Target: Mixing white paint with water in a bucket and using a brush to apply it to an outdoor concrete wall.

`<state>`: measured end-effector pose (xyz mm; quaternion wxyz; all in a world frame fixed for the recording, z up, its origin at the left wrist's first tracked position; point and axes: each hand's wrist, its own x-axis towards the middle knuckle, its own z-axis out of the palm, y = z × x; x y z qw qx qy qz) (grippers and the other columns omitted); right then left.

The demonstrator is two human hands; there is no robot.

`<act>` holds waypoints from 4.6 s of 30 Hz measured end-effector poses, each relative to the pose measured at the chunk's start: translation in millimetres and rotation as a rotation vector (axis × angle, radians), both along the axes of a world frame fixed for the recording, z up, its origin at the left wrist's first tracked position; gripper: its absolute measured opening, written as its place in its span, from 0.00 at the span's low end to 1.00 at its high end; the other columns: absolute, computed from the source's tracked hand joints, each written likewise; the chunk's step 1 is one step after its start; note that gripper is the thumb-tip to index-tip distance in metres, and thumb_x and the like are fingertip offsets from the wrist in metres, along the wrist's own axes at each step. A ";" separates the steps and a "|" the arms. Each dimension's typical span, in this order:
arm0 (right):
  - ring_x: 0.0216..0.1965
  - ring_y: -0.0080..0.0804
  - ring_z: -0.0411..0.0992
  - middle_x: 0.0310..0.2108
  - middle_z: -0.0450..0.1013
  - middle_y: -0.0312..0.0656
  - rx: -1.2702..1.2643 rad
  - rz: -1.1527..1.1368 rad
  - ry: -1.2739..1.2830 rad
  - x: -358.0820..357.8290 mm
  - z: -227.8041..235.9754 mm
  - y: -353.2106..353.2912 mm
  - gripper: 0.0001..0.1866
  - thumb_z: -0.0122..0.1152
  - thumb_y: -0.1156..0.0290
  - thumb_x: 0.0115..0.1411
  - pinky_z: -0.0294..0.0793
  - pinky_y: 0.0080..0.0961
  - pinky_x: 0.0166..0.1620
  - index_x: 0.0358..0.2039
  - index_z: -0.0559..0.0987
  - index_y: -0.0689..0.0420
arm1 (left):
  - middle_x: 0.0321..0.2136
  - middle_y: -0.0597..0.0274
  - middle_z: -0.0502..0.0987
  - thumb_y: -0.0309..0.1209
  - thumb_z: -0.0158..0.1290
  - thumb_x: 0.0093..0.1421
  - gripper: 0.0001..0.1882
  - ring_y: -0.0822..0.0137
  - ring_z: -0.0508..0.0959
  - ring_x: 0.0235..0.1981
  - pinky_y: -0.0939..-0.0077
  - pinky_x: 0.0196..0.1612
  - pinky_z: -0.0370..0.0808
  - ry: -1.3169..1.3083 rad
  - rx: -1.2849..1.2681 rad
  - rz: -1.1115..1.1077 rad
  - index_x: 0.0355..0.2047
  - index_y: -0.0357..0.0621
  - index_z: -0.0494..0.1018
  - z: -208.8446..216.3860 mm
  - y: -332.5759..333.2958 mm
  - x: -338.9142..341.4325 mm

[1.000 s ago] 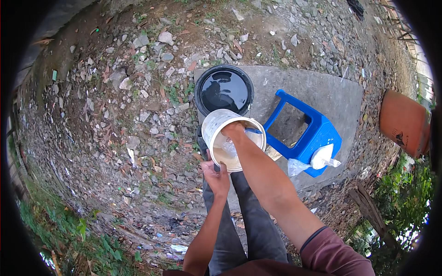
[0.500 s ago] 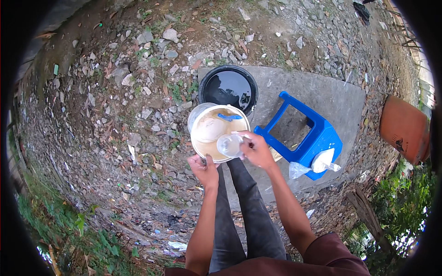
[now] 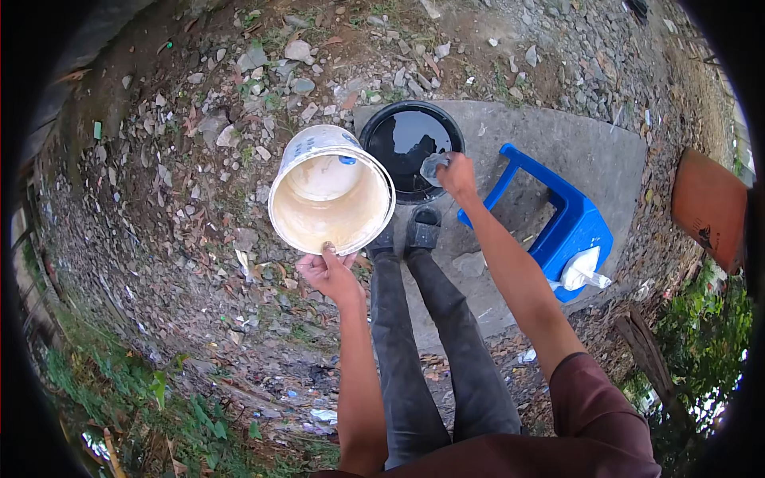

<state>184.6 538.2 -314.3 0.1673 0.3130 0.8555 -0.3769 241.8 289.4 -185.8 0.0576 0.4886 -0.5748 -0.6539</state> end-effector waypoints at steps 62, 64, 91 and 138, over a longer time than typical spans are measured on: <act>0.38 0.55 0.76 0.36 0.76 0.58 0.052 0.702 -0.290 5.7 155.8 -169.3 0.12 0.58 0.74 0.49 0.77 0.42 0.42 0.33 0.79 0.68 | 0.36 0.57 0.65 0.17 0.47 0.59 0.13 0.73 0.72 0.33 0.81 0.27 0.76 0.122 -0.201 -0.290 0.36 0.39 0.53 -5.0 1.3 90.5; 0.40 0.52 0.76 0.38 0.76 0.56 0.080 0.687 -0.339 5.5 134.7 -170.5 0.11 0.60 0.74 0.49 0.78 0.40 0.41 0.33 0.80 0.65 | 0.45 0.47 0.64 0.16 0.47 0.58 0.12 0.69 0.71 0.41 0.80 0.36 0.72 0.000 -0.087 -0.289 0.37 0.36 0.55 8.2 8.3 88.0; 0.17 0.31 0.71 0.25 0.74 0.50 -0.319 0.503 0.135 71.5 193.9 -103.1 0.18 0.58 0.77 0.53 0.75 0.27 0.26 0.46 0.76 0.63 | 0.30 0.64 0.60 0.19 0.49 0.59 0.15 0.78 0.66 0.27 0.82 0.23 0.78 0.037 -0.059 -0.150 0.33 0.44 0.51 24.3 -25.8 77.7; 0.45 0.49 0.69 0.45 0.64 0.52 0.127 -0.224 0.744 156.8 485.3 -38.2 0.23 0.65 0.72 0.49 0.71 0.37 0.47 0.47 0.73 0.62 | 0.27 0.47 0.71 0.26 0.51 0.54 0.11 0.54 0.73 0.28 0.60 0.34 0.70 0.341 -0.682 -1.222 0.34 0.35 0.61 364.2 65.4 -6.3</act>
